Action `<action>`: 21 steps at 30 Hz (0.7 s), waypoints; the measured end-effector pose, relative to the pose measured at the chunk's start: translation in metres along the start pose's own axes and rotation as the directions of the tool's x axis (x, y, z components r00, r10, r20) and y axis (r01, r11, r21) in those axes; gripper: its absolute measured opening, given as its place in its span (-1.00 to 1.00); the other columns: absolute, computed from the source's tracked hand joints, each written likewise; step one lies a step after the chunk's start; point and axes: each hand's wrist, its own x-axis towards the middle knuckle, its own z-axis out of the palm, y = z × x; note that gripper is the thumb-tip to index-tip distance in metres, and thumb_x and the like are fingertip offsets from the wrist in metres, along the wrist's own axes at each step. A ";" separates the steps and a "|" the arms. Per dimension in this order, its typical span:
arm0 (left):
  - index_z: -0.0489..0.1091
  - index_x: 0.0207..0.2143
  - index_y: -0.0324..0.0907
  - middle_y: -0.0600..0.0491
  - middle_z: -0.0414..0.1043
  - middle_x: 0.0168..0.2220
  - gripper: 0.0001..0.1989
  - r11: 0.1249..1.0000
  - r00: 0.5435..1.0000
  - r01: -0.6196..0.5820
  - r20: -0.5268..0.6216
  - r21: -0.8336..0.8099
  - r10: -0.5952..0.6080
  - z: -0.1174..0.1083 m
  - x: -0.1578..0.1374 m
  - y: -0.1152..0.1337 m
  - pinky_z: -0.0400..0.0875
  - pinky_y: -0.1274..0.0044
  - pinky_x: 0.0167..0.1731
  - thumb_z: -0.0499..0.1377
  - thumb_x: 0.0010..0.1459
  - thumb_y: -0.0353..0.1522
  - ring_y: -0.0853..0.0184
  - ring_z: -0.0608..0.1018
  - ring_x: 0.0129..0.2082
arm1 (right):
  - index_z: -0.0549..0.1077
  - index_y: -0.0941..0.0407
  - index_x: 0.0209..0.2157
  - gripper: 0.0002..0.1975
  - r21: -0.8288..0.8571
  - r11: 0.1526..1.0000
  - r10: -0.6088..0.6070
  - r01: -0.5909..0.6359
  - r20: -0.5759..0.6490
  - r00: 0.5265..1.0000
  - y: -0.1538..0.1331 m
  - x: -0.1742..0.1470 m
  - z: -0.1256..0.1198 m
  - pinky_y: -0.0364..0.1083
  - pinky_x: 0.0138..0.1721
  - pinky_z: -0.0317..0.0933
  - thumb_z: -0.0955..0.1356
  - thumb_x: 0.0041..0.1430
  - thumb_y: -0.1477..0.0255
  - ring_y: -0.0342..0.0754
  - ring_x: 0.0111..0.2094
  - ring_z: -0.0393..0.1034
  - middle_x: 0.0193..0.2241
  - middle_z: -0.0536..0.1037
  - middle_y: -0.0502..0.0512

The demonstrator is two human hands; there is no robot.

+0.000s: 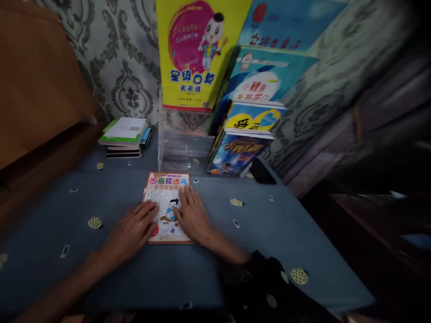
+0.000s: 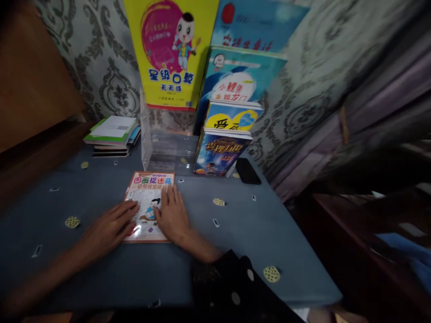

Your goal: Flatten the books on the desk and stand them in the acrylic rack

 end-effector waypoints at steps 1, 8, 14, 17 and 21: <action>0.40 0.13 -0.25 -0.17 0.41 0.17 -0.57 1.000 1.000 0.001 0.008 -0.010 -0.001 0.006 0.007 -0.008 0.38 0.22 0.15 -0.04 0.36 -0.27 0.08 0.44 0.17 | 0.14 0.40 0.32 -0.35 -0.005 1.000 0.008 -0.008 0.013 1.000 -0.002 -0.002 -0.002 0.28 0.36 -0.09 0.27 0.34 0.31 0.32 0.41 -0.16 0.37 0.05 0.51; 0.38 0.13 -0.25 -0.24 0.24 0.28 -0.47 0.931 0.955 0.267 -0.060 -0.249 -0.290 0.033 0.052 -0.036 0.28 0.16 0.20 0.02 0.17 -0.20 -0.05 0.35 0.25 | 0.14 0.43 0.31 -0.33 0.044 0.999 0.026 -0.027 0.038 0.999 -0.005 -0.007 -0.013 0.29 0.37 -0.13 0.29 0.33 0.30 0.35 0.41 -0.19 0.37 0.02 0.53; 0.31 0.13 -0.16 -0.20 0.34 0.19 -0.37 0.478 0.765 0.451 0.051 -0.754 -0.642 0.021 0.062 -0.029 0.21 0.11 0.25 0.24 0.01 -0.15 -0.08 0.34 0.26 | 0.15 0.41 0.31 -0.33 0.124 0.992 0.011 -0.014 0.026 1.000 -0.001 -0.011 -0.014 0.28 0.37 -0.12 0.32 0.30 0.31 0.31 0.41 -0.18 0.37 0.03 0.53; 0.36 -0.01 -0.13 -0.16 0.41 0.14 -0.56 0.125 0.578 0.482 0.207 -0.867 -0.789 0.004 0.068 -0.017 0.29 0.15 0.21 0.27 0.02 -0.31 -0.03 0.41 0.21 | 0.15 0.42 0.31 -0.33 0.157 0.987 0.021 -0.026 0.029 0.999 -0.001 -0.013 -0.015 0.31 0.37 -0.14 0.32 0.30 0.33 0.33 0.42 -0.22 0.37 0.01 0.53; 0.40 -0.17 -0.12 -0.07 0.53 0.01 -0.71 -0.071 0.426 0.447 0.282 -0.892 -0.860 -0.016 0.075 0.003 0.41 0.33 0.14 0.27 0.02 -0.49 0.09 0.49 0.15 | 0.14 0.44 0.31 -0.32 0.209 0.977 0.039 -0.044 0.031 0.999 -0.003 -0.013 -0.018 0.32 0.37 -0.19 0.33 0.29 0.35 0.35 0.42 -0.28 0.38 0.00 0.53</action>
